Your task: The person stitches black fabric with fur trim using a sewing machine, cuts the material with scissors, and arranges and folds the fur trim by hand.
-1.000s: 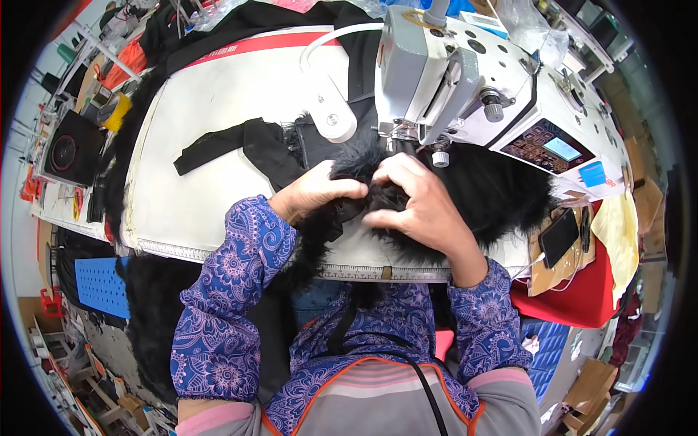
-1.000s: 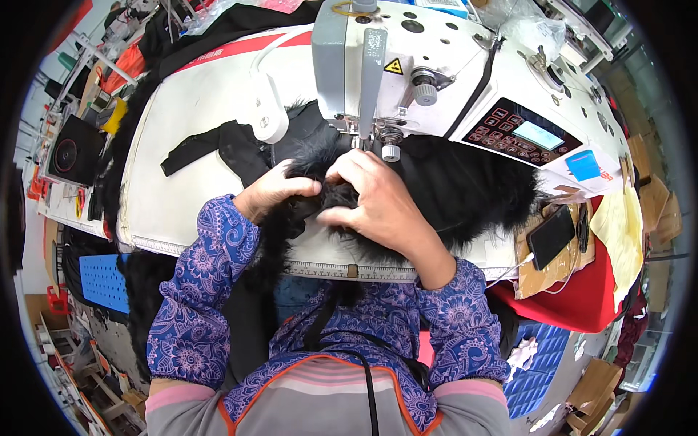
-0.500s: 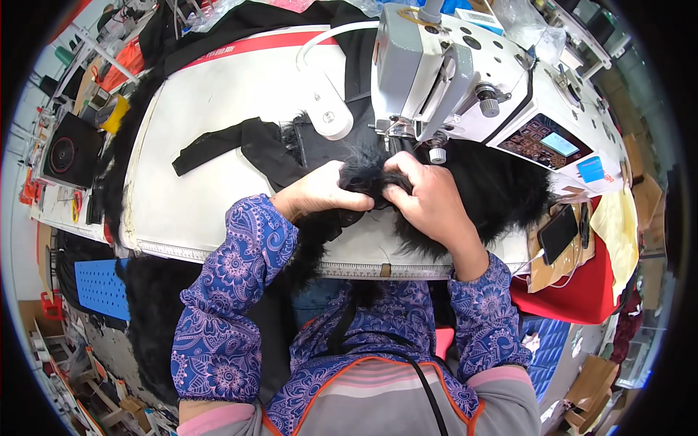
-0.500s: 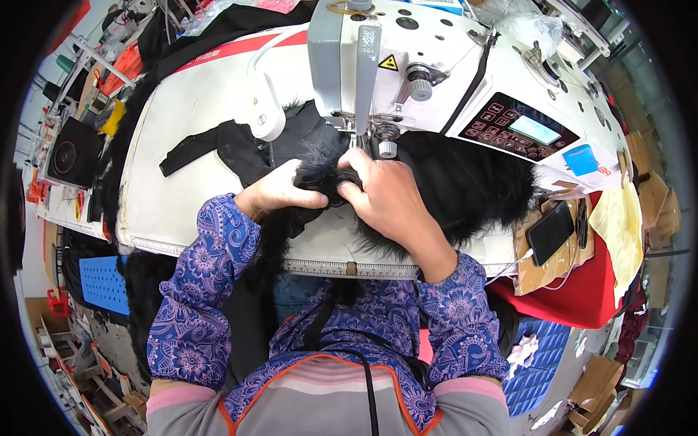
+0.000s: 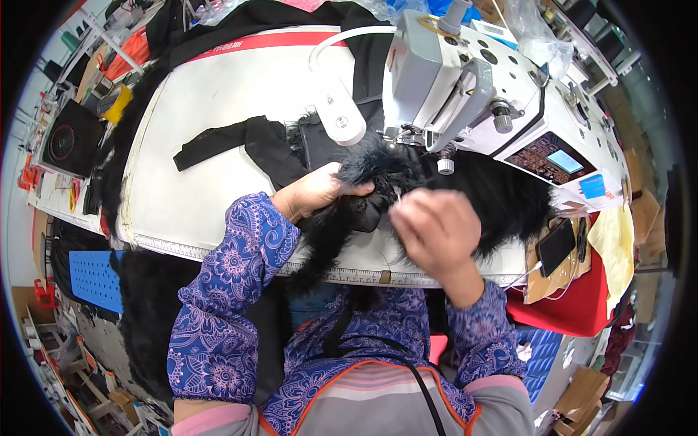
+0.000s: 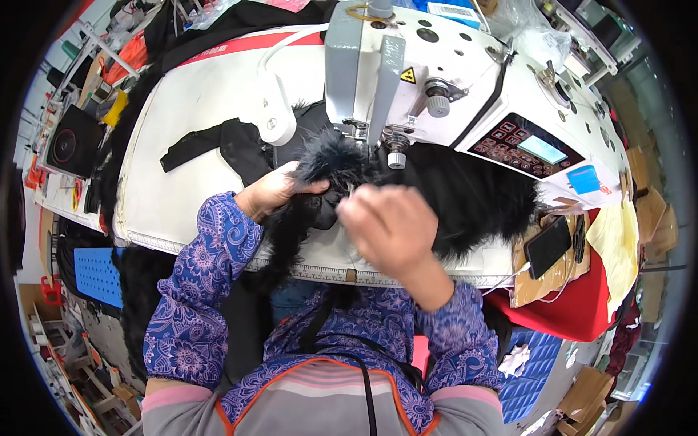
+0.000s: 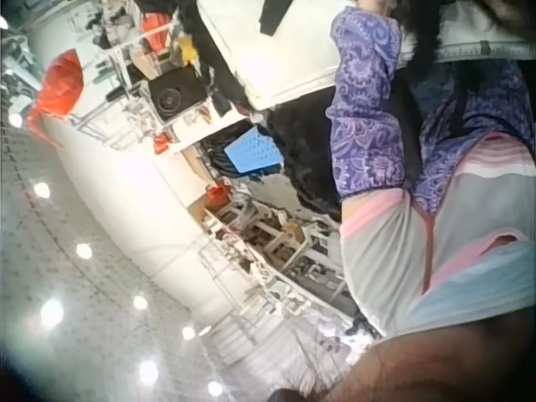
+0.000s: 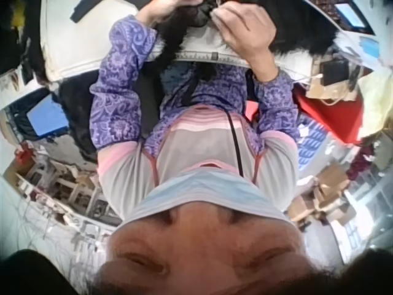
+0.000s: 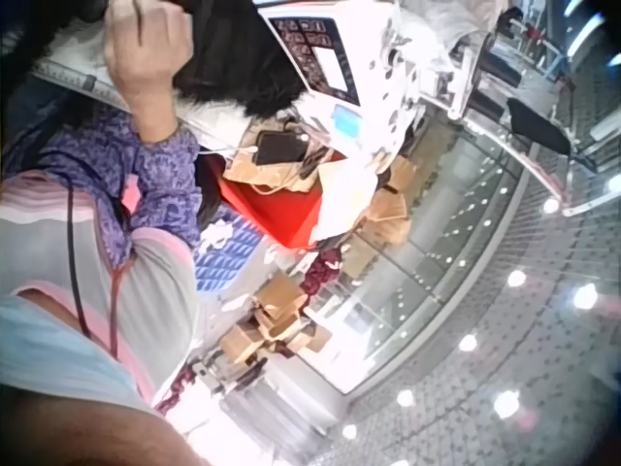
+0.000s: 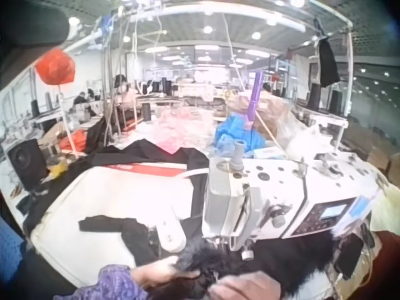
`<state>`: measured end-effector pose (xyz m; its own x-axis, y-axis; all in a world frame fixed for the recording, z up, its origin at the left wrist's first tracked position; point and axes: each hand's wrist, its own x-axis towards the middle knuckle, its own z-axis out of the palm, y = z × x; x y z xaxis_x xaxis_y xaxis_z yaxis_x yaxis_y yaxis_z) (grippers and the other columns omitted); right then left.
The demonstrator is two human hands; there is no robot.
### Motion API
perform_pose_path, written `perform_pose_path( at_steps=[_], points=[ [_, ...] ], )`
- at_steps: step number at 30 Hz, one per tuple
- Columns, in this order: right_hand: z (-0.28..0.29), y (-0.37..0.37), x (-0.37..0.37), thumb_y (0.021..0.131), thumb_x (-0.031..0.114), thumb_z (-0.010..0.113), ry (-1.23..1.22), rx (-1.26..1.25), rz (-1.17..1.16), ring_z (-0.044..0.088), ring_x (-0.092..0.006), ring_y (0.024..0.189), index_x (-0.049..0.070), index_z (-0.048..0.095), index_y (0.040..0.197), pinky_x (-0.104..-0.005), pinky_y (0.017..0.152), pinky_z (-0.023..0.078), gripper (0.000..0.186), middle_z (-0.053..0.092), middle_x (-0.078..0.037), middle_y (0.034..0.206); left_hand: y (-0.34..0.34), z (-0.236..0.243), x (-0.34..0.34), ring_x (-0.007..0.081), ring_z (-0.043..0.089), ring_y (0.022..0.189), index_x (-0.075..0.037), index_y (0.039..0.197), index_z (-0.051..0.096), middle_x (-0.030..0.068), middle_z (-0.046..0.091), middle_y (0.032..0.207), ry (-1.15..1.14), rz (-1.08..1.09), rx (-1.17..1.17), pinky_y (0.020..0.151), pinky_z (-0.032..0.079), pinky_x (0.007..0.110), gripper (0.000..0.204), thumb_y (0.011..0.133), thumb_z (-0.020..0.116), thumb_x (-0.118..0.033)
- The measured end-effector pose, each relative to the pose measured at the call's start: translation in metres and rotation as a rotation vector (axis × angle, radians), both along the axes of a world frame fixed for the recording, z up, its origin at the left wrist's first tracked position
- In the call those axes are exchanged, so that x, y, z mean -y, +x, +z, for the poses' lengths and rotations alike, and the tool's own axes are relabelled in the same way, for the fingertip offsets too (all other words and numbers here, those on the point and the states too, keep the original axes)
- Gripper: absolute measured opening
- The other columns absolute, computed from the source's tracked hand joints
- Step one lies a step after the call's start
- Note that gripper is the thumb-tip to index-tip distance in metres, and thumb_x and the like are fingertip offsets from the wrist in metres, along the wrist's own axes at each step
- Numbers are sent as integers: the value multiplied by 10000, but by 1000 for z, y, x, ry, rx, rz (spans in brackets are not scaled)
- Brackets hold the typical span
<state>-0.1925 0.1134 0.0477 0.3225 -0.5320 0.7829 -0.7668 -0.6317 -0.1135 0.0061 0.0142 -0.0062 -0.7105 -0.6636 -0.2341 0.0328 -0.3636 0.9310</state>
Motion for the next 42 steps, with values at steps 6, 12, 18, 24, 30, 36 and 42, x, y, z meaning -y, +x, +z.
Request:
perform_pose_path(
  at_steps=[6, 12, 18, 24, 30, 36, 42],
  points=[
    [-10, 16, -7, 807, 70, 682, 348, 165, 75, 660, -284, 755, 68, 634, 957, -343, 620, 539, 157, 649, -100, 979, -3, -2, 1, 98, 558, 947, -10, 1108, 649, 6, 657, 1023, -99, 0, -5, 886, 444, 270, 311, 838, 730, -139],
    [-12, 9, 12, 785, 75, 697, 487, 299, -4, 638, -234, 695, 58, 660, 893, -318, 599, 509, 115, 630, -77, 924, -1, 0, 0, 107, 585, 938, 0, 1095, 649, 26, 668, 1027, 103, 29, -145, 868, 465, 261, 323, 797, 751, -71],
    [-8, 3, 15, 741, 71, 723, 610, 335, 31, 598, -192, 594, 74, 647, 841, -293, 536, 473, 126, 610, -48, 848, -4, 5, -1, 105, 601, 913, -1, 1075, 652, 32, 672, 1014, 139, 79, -138, 853, 477, 262, 314, 789, 759, -74],
    [-22, 0, 19, 719, 2, 726, 366, 242, 116, 583, -120, 496, 65, 580, 808, -243, 462, 443, 183, 656, -37, 796, -7, 2, -1, 102, 598, 911, -10, 1040, 655, 23, 669, 988, 196, 104, -174, 846, 474, 263, 275, 791, 757, -68],
    [-23, 1, 16, 672, 14, 737, 271, 112, 162, 621, -195, 557, 88, 578, 818, -287, 490, 476, 228, 649, -41, 787, -10, 2, -5, 104, 585, 925, -4, 1070, 649, 21, 664, 1003, 148, 168, -199, 873, 461, 266, 307, 785, 755, -47],
    [-25, 2, 12, 661, 9, 729, 256, 74, 135, 617, -209, 564, 95, 577, 821, -298, 494, 479, 237, 645, -40, 786, -11, -4, -5, 105, 579, 935, 9, 1077, 649, 23, 661, 1013, 19, 195, -191, 875, 460, 261, 325, 781, 764, -60],
    [-26, 3, 9, 699, 89, 714, 384, 120, 80, 610, -234, 584, 94, 587, 865, -330, 514, 490, 209, 613, -52, 762, -14, 5, -7, 105, 578, 952, 19, 1101, 632, 44, 654, 1044, -86, 207, -82, 887, 463, 267, 321, 820, 736, -98]
  ],
)
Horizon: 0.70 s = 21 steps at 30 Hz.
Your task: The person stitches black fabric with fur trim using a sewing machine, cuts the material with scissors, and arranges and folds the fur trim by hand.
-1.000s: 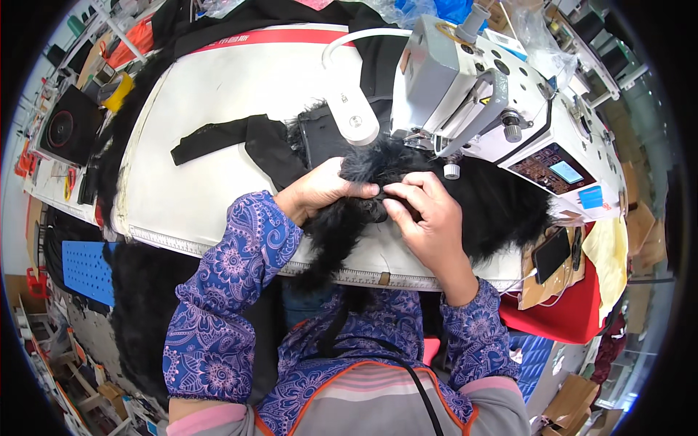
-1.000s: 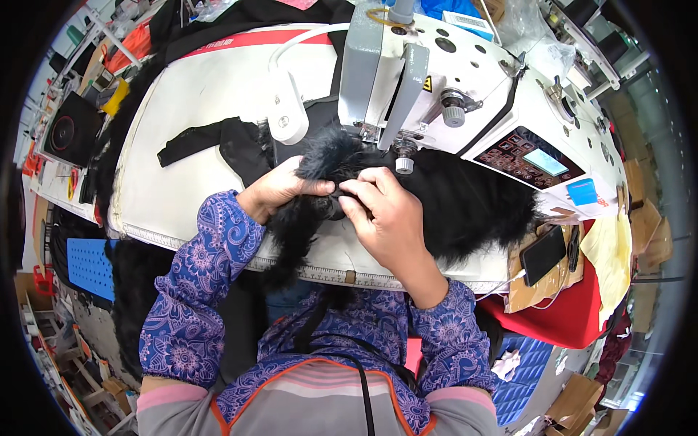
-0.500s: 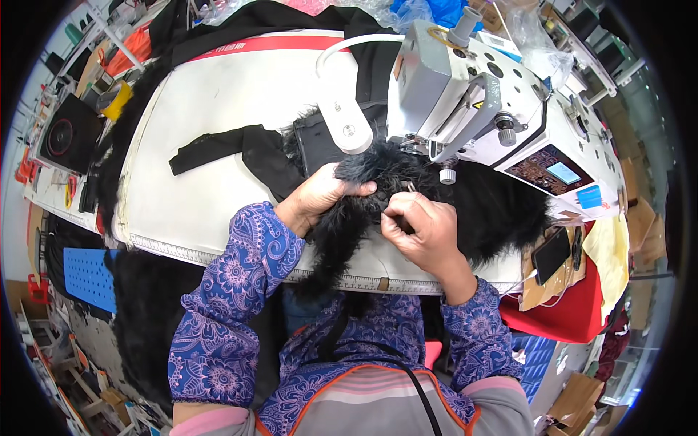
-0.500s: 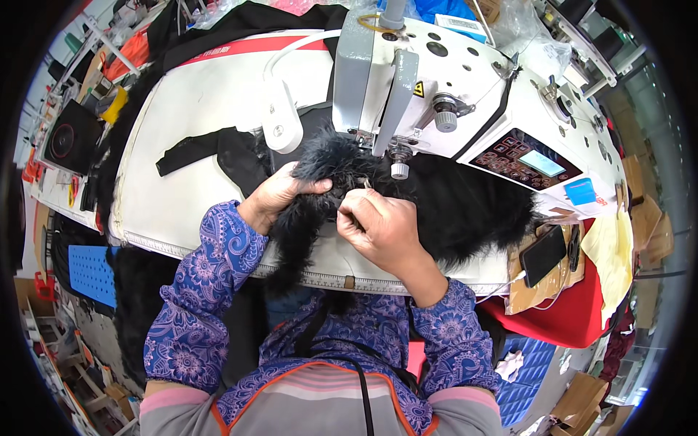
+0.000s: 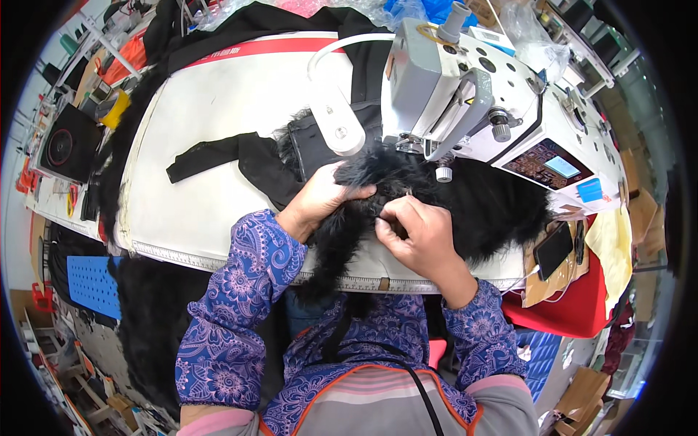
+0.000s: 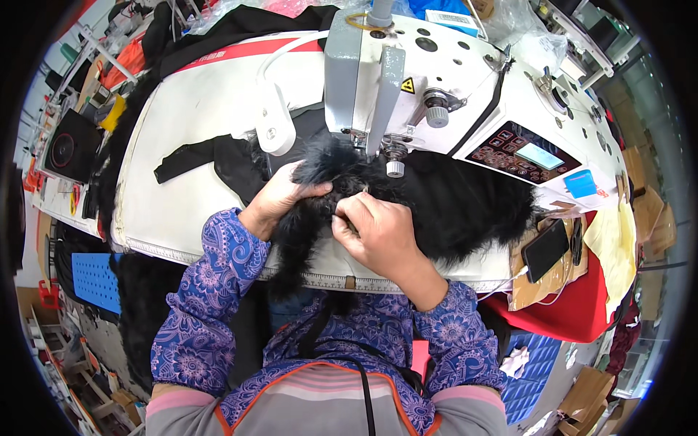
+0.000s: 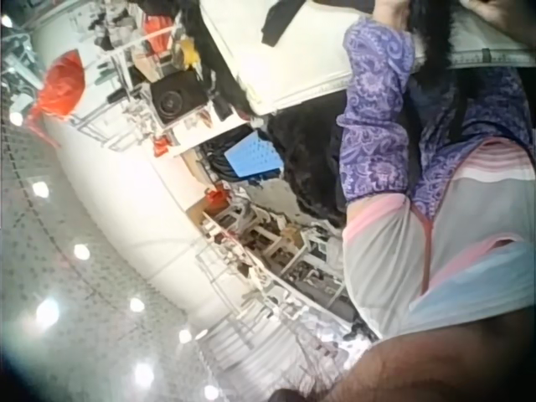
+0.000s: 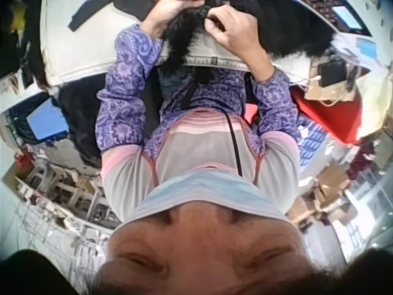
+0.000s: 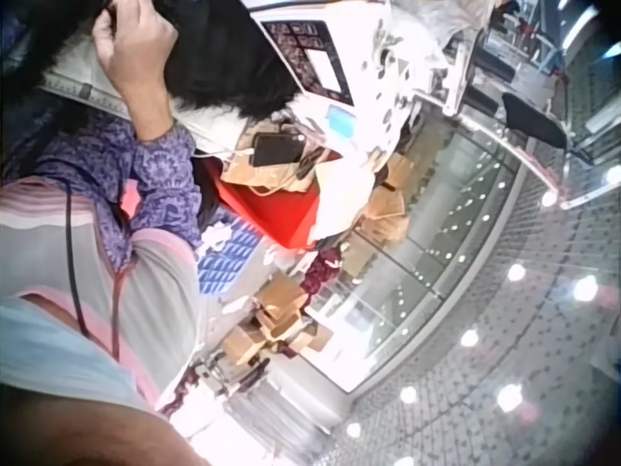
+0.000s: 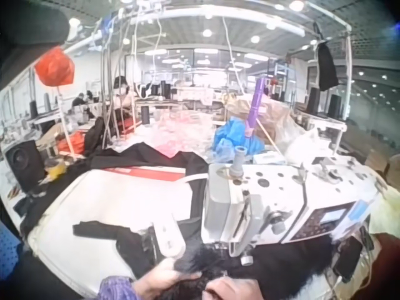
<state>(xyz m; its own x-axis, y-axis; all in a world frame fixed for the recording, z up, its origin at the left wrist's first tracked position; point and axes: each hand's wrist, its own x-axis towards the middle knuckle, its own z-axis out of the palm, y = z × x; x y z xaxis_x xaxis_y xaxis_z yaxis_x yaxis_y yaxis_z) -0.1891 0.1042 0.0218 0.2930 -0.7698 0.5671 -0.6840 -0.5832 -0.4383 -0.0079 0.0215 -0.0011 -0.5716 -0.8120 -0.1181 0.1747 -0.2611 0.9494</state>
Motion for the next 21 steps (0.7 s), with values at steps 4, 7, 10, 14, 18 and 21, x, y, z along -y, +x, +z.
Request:
perform_pose_path(
  at_steps=[4, 7, 10, 14, 18, 21],
  points=[
    [9, 2, 3, 721, 167, 710, 137, 22, -77, 603, -244, 575, 106, 607, 868, -344, 514, 481, 190, 584, -50, 695, 3, -1, 3, 99, 564, 974, 13, 1169, 596, 25, 640, 1072, 23, -95, 40, 912, 442, 267, 352, 838, 697, -56],
    [4, 1, 9, 706, 211, 711, 188, 23, -127, 597, -270, 574, 92, 622, 783, -371, 519, 475, 168, 584, -65, 685, 8, -3, -1, 138, 578, 1005, 29, 1232, 534, 86, 609, 1165, -56, -75, 88, 938, 452, 284, 507, 808, 749, -150],
    [-3, 2, 15, 698, 246, 697, 203, -11, -165, 595, -298, 583, 76, 614, 704, -401, 526, 470, 190, 575, -78, 676, 13, 20, -27, 239, 550, 1107, -24, 1313, 477, 149, 544, 1243, -674, 113, 357, 963, 446, 365, 816, 629, 866, -241],
    [-4, 0, 23, 707, 239, 678, 211, -111, -171, 601, -301, 614, 74, 628, 698, -413, 546, 472, 173, 569, -85, 689, 16, 40, -63, 289, 614, 962, -83, 1108, 630, 80, 631, 1085, -1517, 223, 635, 810, 504, 394, 476, 664, 779, -167],
    [12, 11, 26, 726, 221, 653, 320, -74, -76, 605, -305, 642, 73, 653, 703, -426, 568, 476, 151, 575, -88, 711, 18, 19, -40, 293, 653, 728, -59, 981, 638, 119, 658, 890, -1204, 162, 737, 620, 528, 364, 275, 717, 715, -56],
    [9, 8, 26, 761, 183, 645, 322, 11, -20, 614, -304, 646, 49, 674, 740, -409, 593, 493, 139, 589, -116, 732, 19, 16, -21, 269, 665, 739, -17, 941, 661, 138, 672, 858, -1107, 58, 641, 648, 528, 330, 194, 749, 692, -35]
  ],
)
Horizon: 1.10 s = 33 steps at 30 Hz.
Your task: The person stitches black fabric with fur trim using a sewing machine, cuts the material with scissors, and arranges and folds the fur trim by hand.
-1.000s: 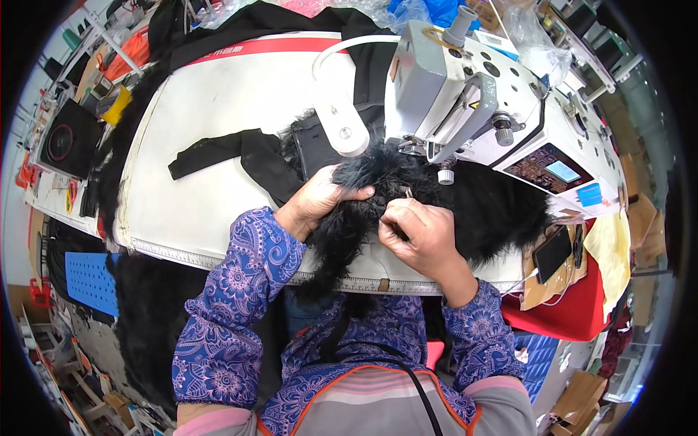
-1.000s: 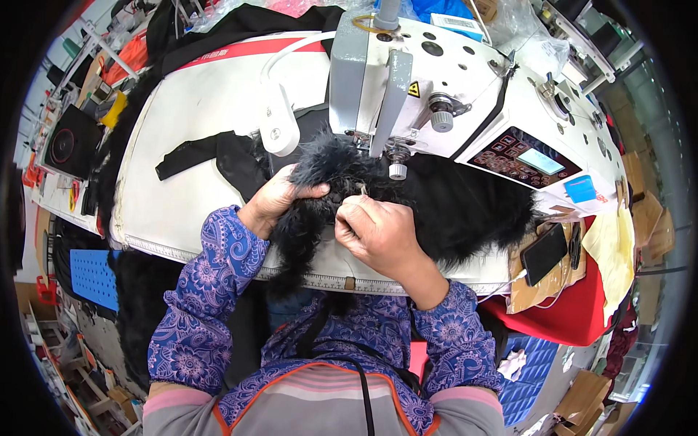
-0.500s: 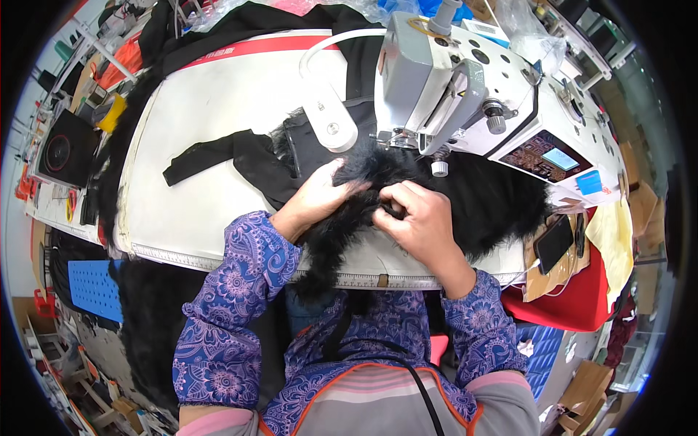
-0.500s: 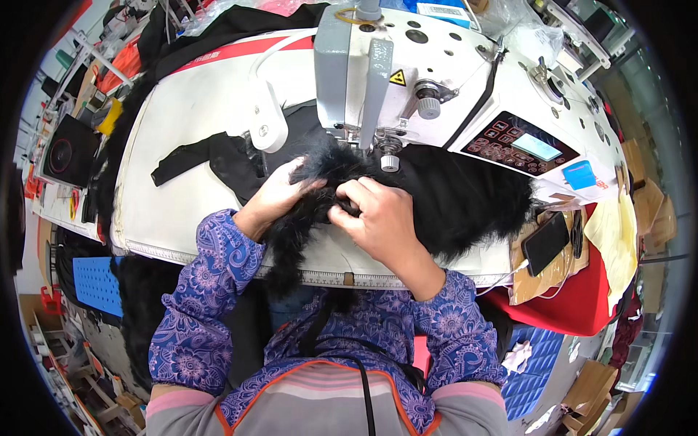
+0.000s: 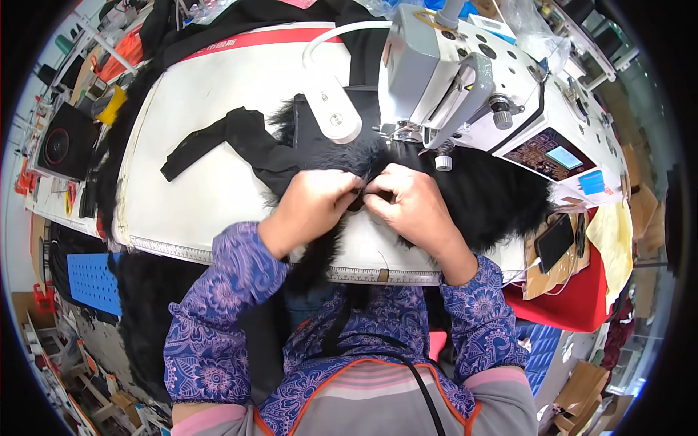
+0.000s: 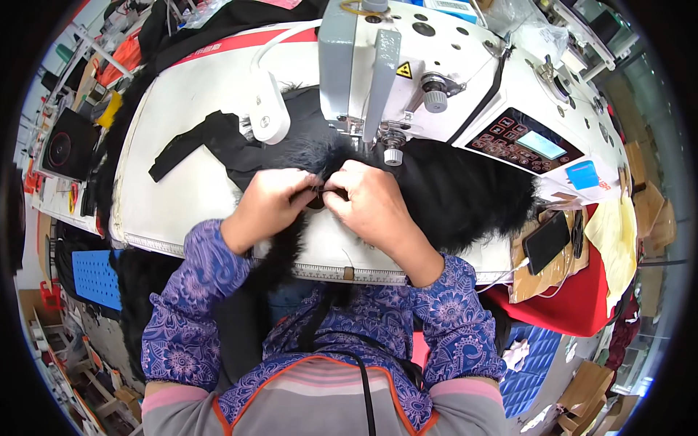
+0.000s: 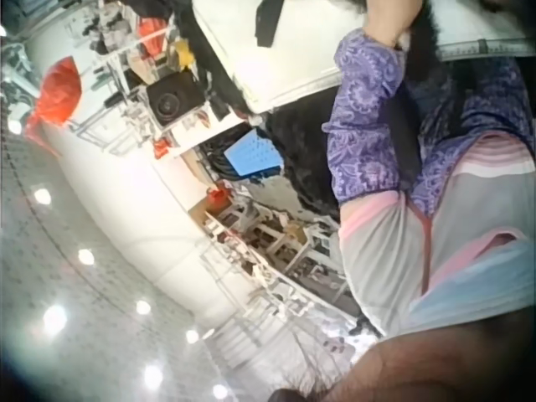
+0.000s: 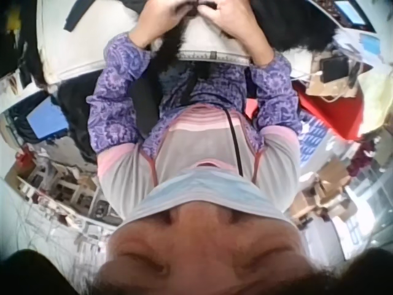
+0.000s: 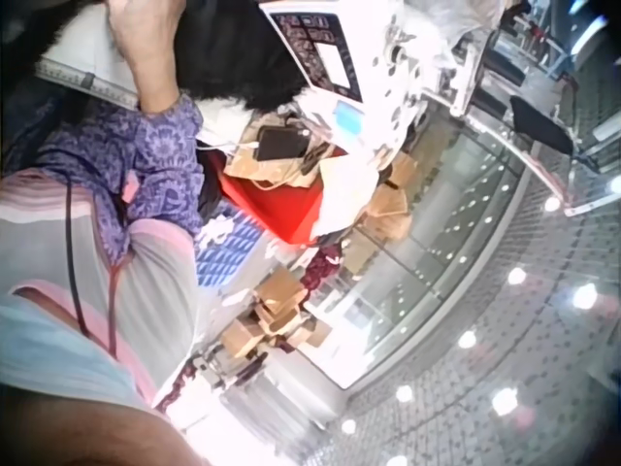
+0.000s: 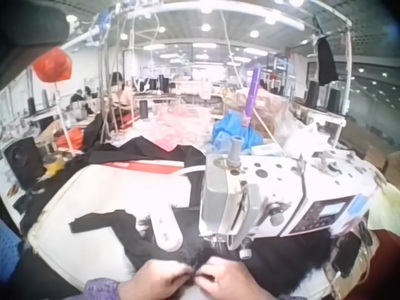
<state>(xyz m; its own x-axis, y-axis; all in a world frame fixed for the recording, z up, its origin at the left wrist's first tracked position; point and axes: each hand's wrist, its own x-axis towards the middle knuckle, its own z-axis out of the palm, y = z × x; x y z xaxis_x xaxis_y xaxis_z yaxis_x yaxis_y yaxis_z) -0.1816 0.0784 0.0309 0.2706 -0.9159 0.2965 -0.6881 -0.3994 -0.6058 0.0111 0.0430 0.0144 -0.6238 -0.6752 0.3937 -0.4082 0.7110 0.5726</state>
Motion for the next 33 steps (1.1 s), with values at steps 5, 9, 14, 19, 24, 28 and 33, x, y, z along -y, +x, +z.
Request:
perform_pose_path(
  at_steps=[5, 9, 14, 19, 24, 28, 33],
  points=[
    [20, 2, -4, 869, 113, 594, 482, 308, -35, 651, -203, 590, -17, 632, 868, -338, 584, 499, 136, 605, -119, 815, 12, -4, 36, 72, 554, 728, 17, 995, 664, 2, 628, 789, 872, -180, -160, 665, 462, 236, 194, 933, 604, -157],
    [10, -2, -1, 884, 103, 578, 459, 366, -7, 651, -171, 586, -30, 612, 880, -320, 569, 494, 137, 597, -112, 833, 10, -20, 35, 71, 542, 683, 16, 967, 661, 9, 630, 786, 995, -276, -353, 625, 446, 239, 178, 926, 598, -145],
    [19, -1, -1, 896, 151, 552, 501, 259, -54, 641, -209, 618, -10, 612, 886, -333, 609, 487, 172, 597, -124, 813, 7, -10, 35, 35, 510, 695, -24, 1026, 637, -40, 596, 815, 1104, -231, -231, 630, 435, 203, 195, 951, 592, -199],
    [10, -4, 5, 895, 192, 521, 377, 162, -42, 616, -307, 757, -1, 605, 884, -377, 701, 468, 211, 601, -150, 837, 3, -9, 31, 32, 440, 623, -44, 969, 629, -57, 518, 737, 936, -240, -255, 567, 382, 200, 193, 960, 576, -229],
    [10, -3, 6, 894, 193, 518, 389, 188, -43, 603, -315, 755, -2, 602, 879, -384, 699, 460, 213, 596, -152, 839, 6, -15, 36, 52, 459, 579, -42, 821, 610, -41, 512, 673, 1169, -231, -385, 537, 377, 221, 213, 957, 549, -195],
    [11, -3, 5, 899, 194, 524, 450, 222, -34, 594, -283, 717, -8, 594, 879, -368, 680, 458, 214, 586, -141, 823, 7, -14, 36, 56, 447, 566, -43, 804, 598, -37, 498, 658, 1181, -248, -384, 529, 366, 224, 241, 970, 530, -204],
    [9, 1, -1, 862, 243, 624, 398, 258, -77, 591, -256, 665, 11, 592, 831, -357, 624, 463, 237, 579, -104, 781, 3, -15, 35, 59, 442, 566, -43, 791, 593, -34, 502, 667, 1170, -266, -391, 530, 370, 230, 252, 972, 528, -205]
  ],
)
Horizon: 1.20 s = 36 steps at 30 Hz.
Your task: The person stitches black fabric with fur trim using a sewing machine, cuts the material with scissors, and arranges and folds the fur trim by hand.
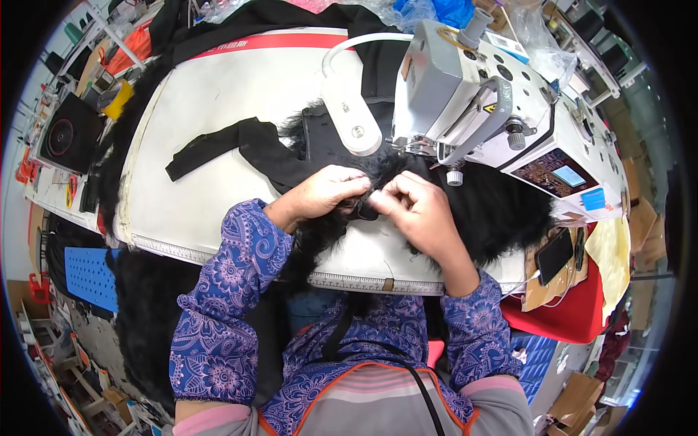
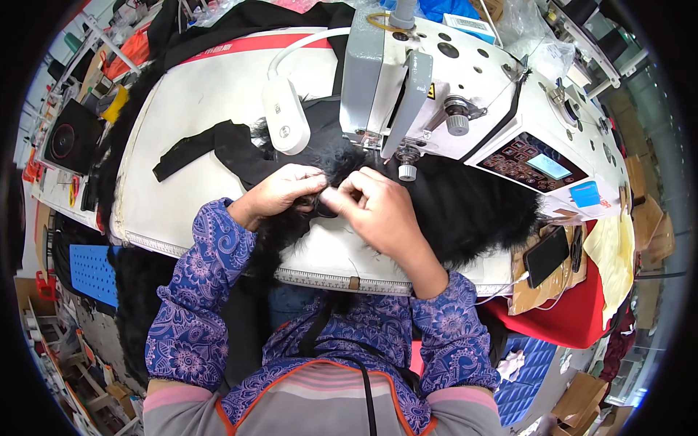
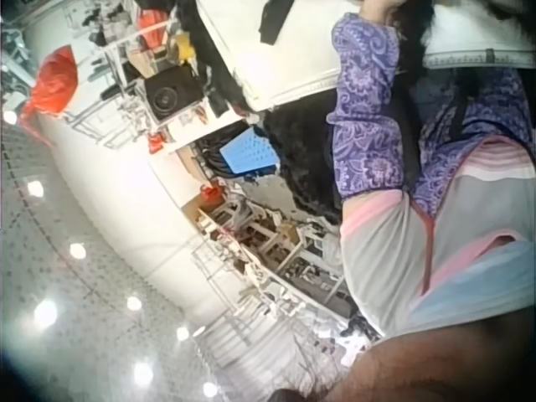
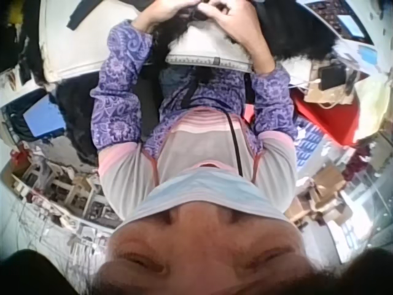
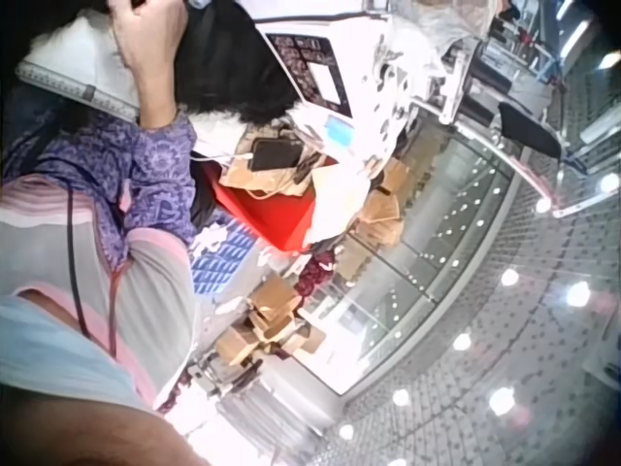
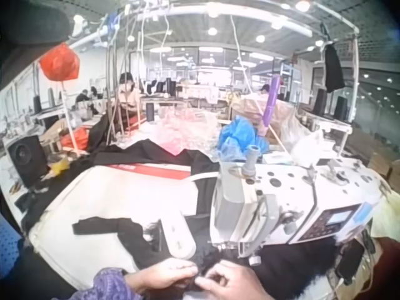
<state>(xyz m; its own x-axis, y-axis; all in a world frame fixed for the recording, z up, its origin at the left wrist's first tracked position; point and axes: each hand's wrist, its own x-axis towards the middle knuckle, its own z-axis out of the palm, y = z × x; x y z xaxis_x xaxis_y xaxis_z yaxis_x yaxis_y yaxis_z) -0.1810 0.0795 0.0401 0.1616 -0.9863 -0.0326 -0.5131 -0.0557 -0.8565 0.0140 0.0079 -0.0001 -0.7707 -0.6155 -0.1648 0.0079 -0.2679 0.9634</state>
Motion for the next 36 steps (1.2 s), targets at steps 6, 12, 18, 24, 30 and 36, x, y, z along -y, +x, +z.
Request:
perform_pose_path(
  at_steps=[6, 12, 18, 24, 30, 36],
  points=[
    [-7, 17, -9, 699, 223, 734, -426, -315, -121, 595, -255, 609, 80, 562, 764, -358, 548, 488, 233, 572, -57, 747, -1, -2, -1, 64, 449, 568, -45, 803, 593, -27, 520, 682, -64, -24, -40, 529, 377, 234, 248, 974, 528, -214],
    [-10, 12, -7, 666, 135, 682, -449, -249, -111, 588, -264, 567, 77, 560, 757, -364, 523, 489, 163, 571, -64, 735, -3, -5, -5, 65, 443, 577, -42, 823, 586, -23, 496, 669, 99, 17, -100, 521, 370, 232, 248, 980, 518, -222],
    [-15, 12, -12, 685, 109, 678, -501, -203, -124, 596, -258, 556, 68, 587, 788, -358, 508, 490, 144, 566, -76, 739, 0, -4, -5, 54, 446, 574, -39, 813, 579, -20, 502, 663, 178, -51, -208, 514, 373, 230, 270, 977, 531, -248],
    [-14, 8, -13, 725, 105, 686, -583, -305, -66, 605, -250, 570, 64, 605, 811, -348, 518, 499, 125, 569, -72, 788, -10, -12, -12, 42, 447, 608, -43, 849, 580, -35, 537, 729, -462, 124, -67, 548, 373, 204, 139, 935, 602, -149],
    [-13, 9, -12, 733, 101, 688, -663, -204, -105, 601, -230, 551, 61, 636, 838, -331, 516, 493, 124, 624, -69, 842, 0, -2, -7, 37, 435, 631, -28, 919, 594, -40, 522, 748, -43, -8, -86, 563, 371, 205, 122, 943, 585, -147],
    [-8, 7, -11, 745, 107, 677, -429, -150, -103, 608, -198, 538, 52, 639, 837, -315, 513, 479, 114, 635, -77, 762, 5, -7, -2, 32, 448, 654, -19, 972, 612, -45, 519, 744, 123, -24, -159, 577, 383, 207, 159, 953, 568, -170]
  ],
)
